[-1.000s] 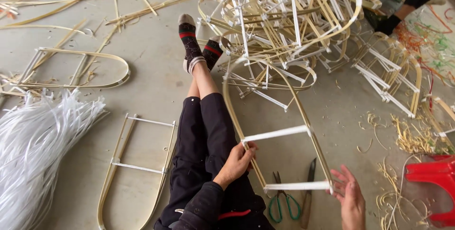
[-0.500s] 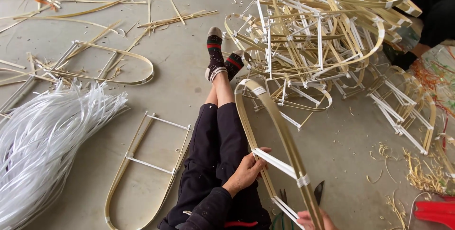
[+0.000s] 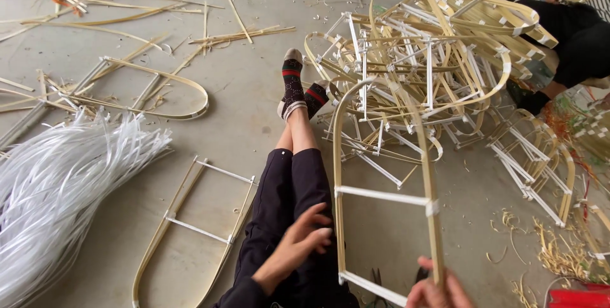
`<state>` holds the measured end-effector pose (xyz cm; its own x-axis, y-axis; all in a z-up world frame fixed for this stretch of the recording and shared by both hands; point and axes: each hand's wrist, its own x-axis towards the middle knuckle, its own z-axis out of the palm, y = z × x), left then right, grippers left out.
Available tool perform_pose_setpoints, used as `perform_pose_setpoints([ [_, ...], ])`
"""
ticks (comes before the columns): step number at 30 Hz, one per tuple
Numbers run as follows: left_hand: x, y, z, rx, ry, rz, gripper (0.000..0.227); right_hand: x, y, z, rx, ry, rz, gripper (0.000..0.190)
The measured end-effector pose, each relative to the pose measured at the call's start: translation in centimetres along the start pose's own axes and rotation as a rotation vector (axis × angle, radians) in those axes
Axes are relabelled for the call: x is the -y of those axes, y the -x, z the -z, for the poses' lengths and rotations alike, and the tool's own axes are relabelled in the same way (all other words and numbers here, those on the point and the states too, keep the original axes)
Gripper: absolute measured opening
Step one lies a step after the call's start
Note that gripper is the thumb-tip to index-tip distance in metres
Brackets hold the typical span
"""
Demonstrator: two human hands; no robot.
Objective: Cutting and assembling bamboo strips to create structures, likely lanterns or baskets.
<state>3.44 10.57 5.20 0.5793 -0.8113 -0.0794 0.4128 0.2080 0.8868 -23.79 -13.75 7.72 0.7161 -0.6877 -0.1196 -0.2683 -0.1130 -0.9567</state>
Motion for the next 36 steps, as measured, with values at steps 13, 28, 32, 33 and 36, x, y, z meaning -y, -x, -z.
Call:
perform_pose_setpoints([
  [13, 9.5, 16.1, 18.6, -0.901, -0.977, 0.088, 0.047, 19.7, -12.2, -8.7, 0.017, -0.396, 0.512, 0.067],
  [28, -2.3, 19.9, 13.5, -0.949, -0.419, -0.176, 0.025, 2.0, -2.4, -18.7, 0.526, -0.026, 0.009, 0.045],
  [32, -5.6, 21.9, 9.6, -0.680, -0.128, -0.058, 0.026, 5.4, -3.3, -19.7, 0.507, -0.093, 0.032, 0.049],
  [33, -6.0, 22.2, 8.7, -0.600, -0.095, -0.037, 0.026, 6.4, -3.5, -19.9, 0.491, -0.099, 0.051, 0.051],
  [36, -3.9, 23.5, 8.4, -0.401, -0.068, 0.061, 0.022, 8.9, -4.2, -20.1, 0.445, -0.165, 0.064, 0.056],
])
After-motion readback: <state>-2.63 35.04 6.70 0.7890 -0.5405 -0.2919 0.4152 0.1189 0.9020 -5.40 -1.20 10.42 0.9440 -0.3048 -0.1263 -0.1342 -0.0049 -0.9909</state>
